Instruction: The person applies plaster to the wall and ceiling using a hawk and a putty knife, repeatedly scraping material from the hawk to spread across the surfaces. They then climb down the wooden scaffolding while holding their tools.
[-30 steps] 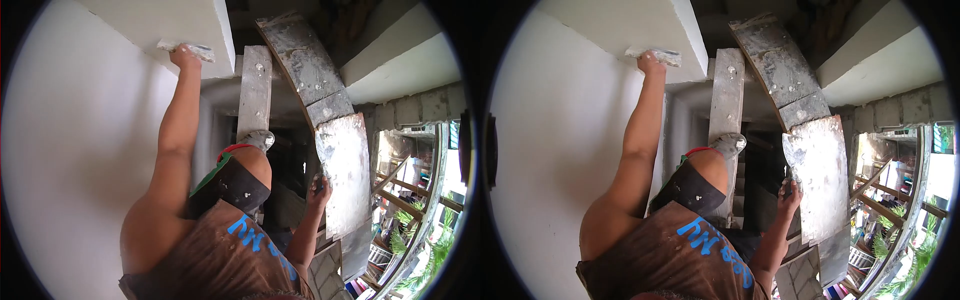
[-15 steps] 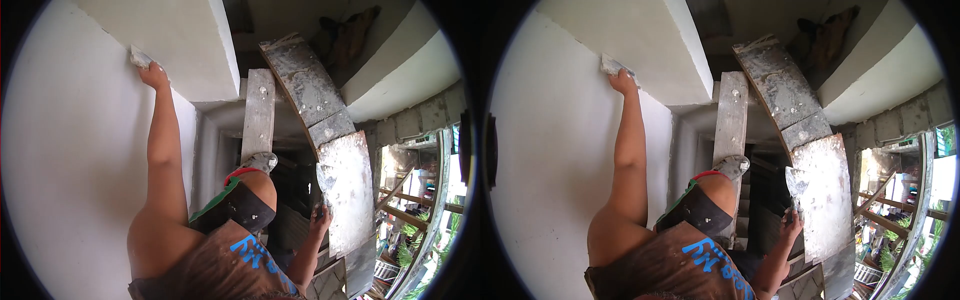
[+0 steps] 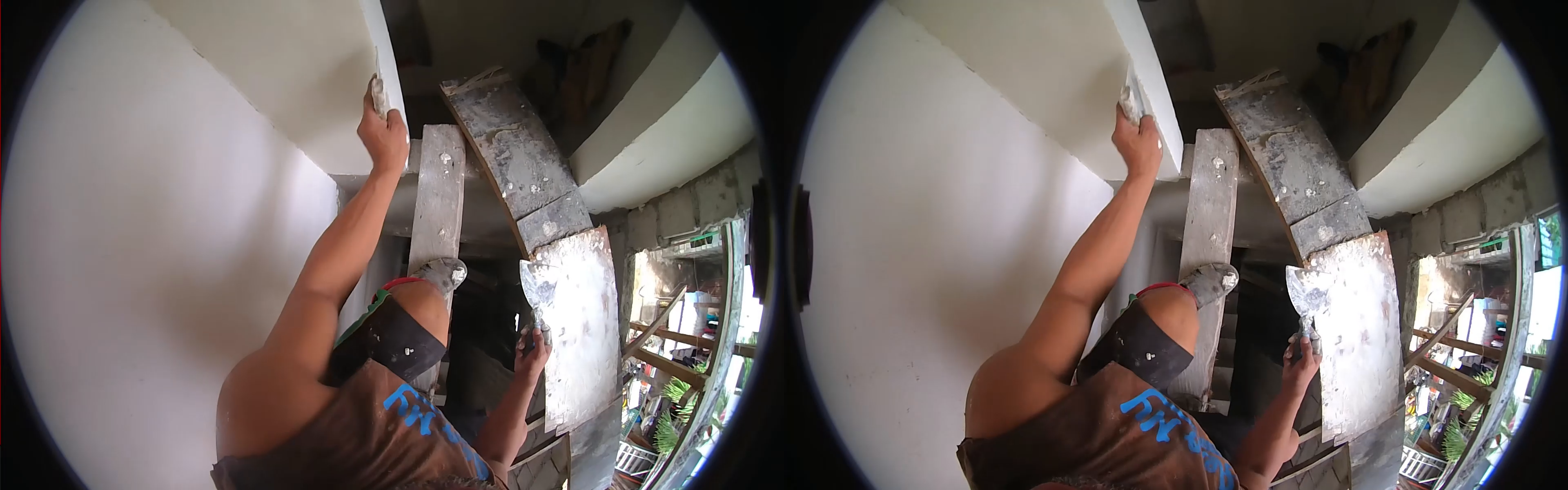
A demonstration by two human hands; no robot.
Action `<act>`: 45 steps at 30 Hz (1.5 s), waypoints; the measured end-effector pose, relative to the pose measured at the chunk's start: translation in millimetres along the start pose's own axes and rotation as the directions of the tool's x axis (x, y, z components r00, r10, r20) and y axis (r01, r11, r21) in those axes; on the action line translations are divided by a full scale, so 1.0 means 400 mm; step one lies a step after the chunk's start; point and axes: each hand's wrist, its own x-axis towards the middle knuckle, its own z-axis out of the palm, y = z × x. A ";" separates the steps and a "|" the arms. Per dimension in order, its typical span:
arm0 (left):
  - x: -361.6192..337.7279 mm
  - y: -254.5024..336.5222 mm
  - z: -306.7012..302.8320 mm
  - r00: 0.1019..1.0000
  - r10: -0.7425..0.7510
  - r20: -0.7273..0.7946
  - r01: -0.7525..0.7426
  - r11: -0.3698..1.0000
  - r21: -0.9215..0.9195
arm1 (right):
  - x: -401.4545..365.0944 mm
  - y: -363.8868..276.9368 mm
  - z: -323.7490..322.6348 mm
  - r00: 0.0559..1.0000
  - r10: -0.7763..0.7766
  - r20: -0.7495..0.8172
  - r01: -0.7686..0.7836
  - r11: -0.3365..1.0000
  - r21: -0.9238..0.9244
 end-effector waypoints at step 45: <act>-0.194 0.025 -0.248 0.271 -0.299 0.915 0.959 0.000 -0.284 | 0.066 -0.176 0.374 0.228 -0.479 0.848 0.919 -0.183 -0.350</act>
